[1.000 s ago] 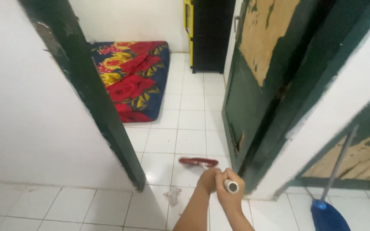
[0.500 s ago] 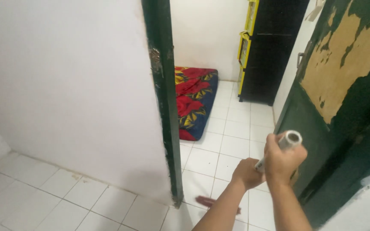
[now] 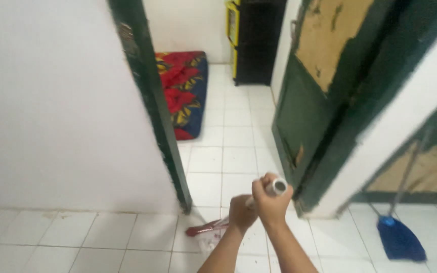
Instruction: Sweep the tiled floor in a bedroom and adjacent area using a broom.
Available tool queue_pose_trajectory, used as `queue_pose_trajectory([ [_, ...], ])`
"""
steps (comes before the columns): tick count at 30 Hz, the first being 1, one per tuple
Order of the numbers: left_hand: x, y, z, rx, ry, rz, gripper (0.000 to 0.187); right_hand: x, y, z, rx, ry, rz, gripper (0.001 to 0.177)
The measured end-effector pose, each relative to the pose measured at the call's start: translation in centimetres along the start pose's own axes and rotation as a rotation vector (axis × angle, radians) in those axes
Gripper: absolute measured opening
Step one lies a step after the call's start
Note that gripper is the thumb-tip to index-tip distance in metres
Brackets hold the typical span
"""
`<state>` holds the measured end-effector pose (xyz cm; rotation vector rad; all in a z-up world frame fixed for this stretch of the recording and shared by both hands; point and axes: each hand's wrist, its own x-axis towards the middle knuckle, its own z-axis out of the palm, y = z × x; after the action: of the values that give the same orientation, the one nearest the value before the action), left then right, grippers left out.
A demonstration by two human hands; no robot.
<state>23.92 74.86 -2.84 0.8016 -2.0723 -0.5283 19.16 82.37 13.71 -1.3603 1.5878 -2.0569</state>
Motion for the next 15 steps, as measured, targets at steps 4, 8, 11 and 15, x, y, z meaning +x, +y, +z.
queue_pose_trajectory([
  [4, 3.4, 11.4, -0.3, -0.32, 0.118, -0.107, 0.026, 4.3, -8.7, -7.0, 0.238, 0.193, -0.001, 0.026],
  [8, 5.8, 22.9, 1.2, -0.426, -0.084, -0.035, 0.022, 6.9, -16.2, -18.2, 0.353, -0.035, -0.157, 0.026],
  [11, 6.4, 30.6, 3.9, -0.596, -0.362, 0.031, 0.028, 9.4, -17.8, -29.1, 0.247, -0.442, -0.201, 0.033],
  [15, 4.8, 41.3, 8.2, -0.943, -0.452, 0.239, 0.023, 6.4, -25.2, -36.1, -0.085, -0.188, -0.185, 0.041],
])
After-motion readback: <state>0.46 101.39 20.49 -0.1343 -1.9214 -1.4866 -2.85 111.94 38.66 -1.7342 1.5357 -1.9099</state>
